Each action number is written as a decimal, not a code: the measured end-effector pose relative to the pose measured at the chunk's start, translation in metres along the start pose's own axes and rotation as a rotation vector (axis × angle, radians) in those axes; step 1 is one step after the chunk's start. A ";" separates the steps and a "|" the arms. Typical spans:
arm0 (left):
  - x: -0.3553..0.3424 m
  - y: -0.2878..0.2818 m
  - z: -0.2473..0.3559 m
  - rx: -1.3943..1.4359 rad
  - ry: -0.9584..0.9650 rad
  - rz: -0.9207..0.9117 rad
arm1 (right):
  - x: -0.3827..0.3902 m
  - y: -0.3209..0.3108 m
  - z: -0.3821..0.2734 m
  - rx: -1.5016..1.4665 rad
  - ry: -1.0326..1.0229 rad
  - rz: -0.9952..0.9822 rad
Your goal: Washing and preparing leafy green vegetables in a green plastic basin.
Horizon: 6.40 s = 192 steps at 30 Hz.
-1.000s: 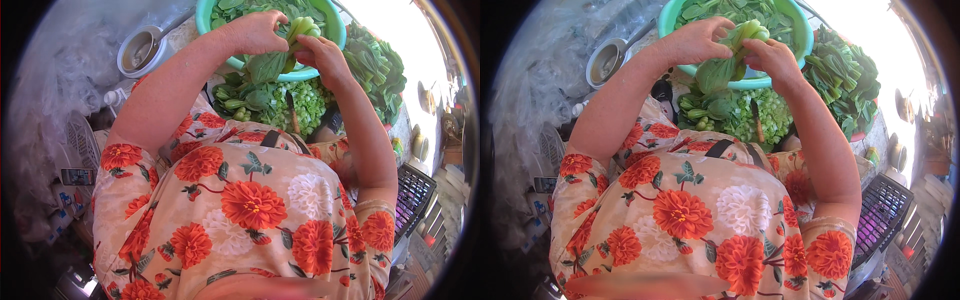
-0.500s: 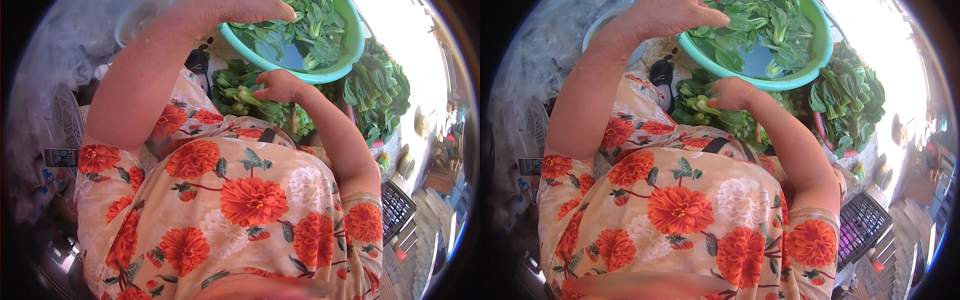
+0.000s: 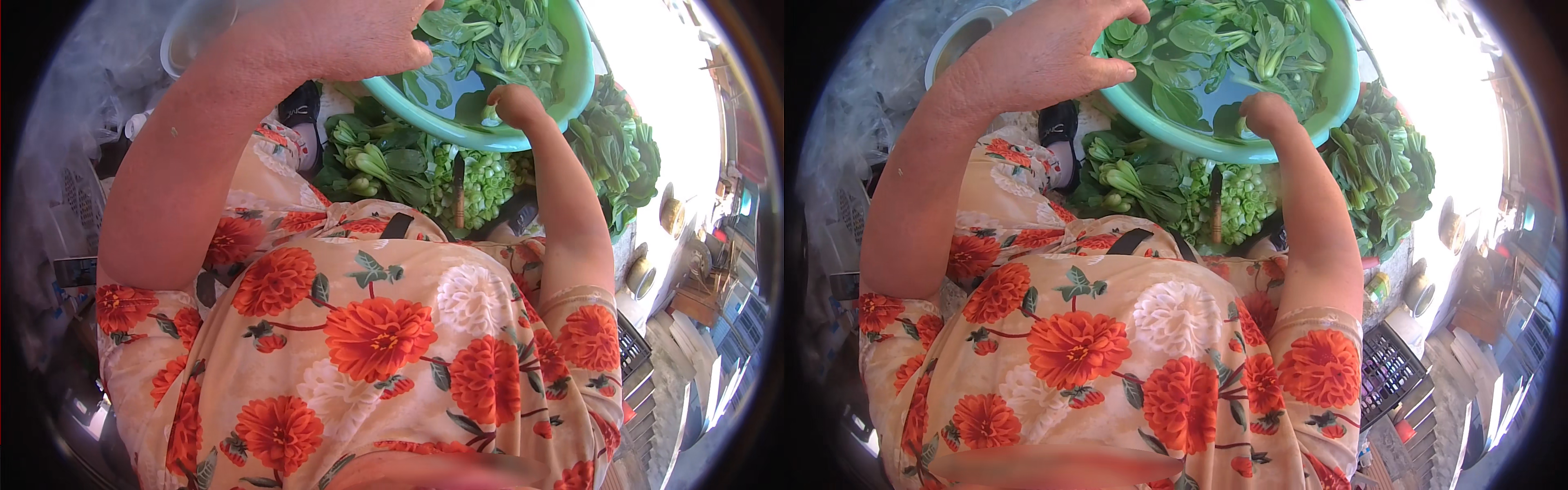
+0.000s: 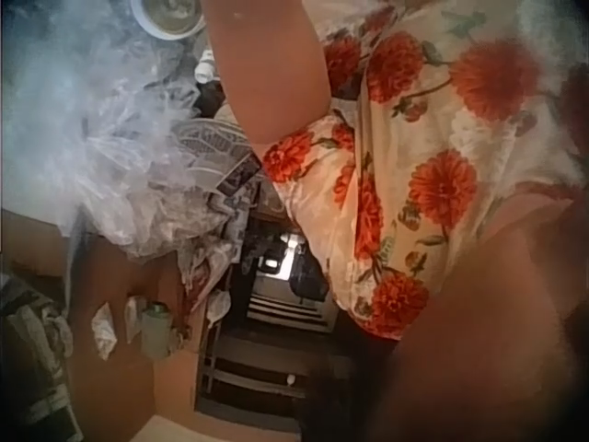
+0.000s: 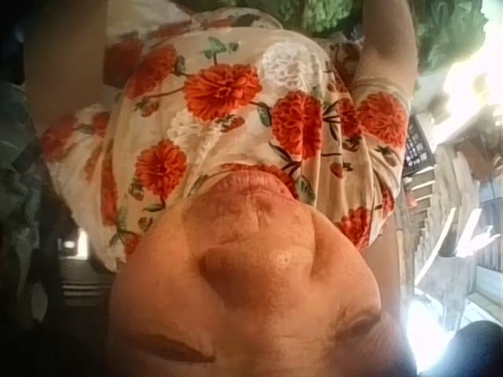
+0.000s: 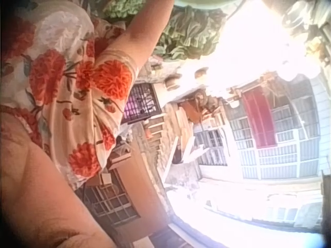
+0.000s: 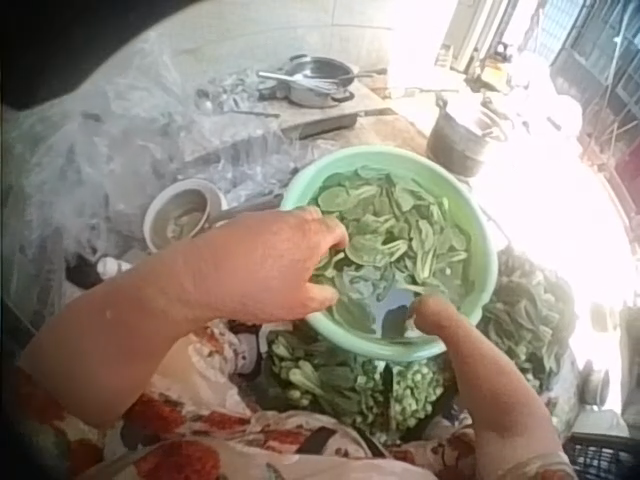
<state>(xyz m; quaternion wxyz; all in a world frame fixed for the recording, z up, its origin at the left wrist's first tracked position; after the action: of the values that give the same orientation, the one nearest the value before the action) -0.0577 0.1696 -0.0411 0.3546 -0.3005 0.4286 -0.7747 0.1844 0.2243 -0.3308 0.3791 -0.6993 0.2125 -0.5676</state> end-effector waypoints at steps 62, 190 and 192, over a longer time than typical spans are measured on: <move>0.019 0.001 0.001 0.060 -0.109 -0.172 | 0.056 -0.054 -0.023 -0.987 0.119 0.076; 0.010 -0.013 0.031 1.444 -0.082 0.457 | 0.249 -0.215 -0.129 -1.169 -0.302 0.711; 0.012 -0.021 0.020 1.467 -0.127 0.554 | 0.243 -0.212 -0.117 -1.198 -0.332 0.631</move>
<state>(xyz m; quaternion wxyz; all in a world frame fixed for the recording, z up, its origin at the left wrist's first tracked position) -0.0552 0.1585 -0.0121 0.6665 0.0845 -0.1541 -0.7245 0.1087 0.1456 -0.0051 0.1022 -0.7702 0.6214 -0.1008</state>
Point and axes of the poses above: each hand's wrist, its own x-axis away from the middle knuckle, its own y-axis out of the palm, z = x × y, the point moved 6 cm from there along -x, towards the middle knuckle, and after that the axes turned 10 degrees about y, right-handed, at the moved point
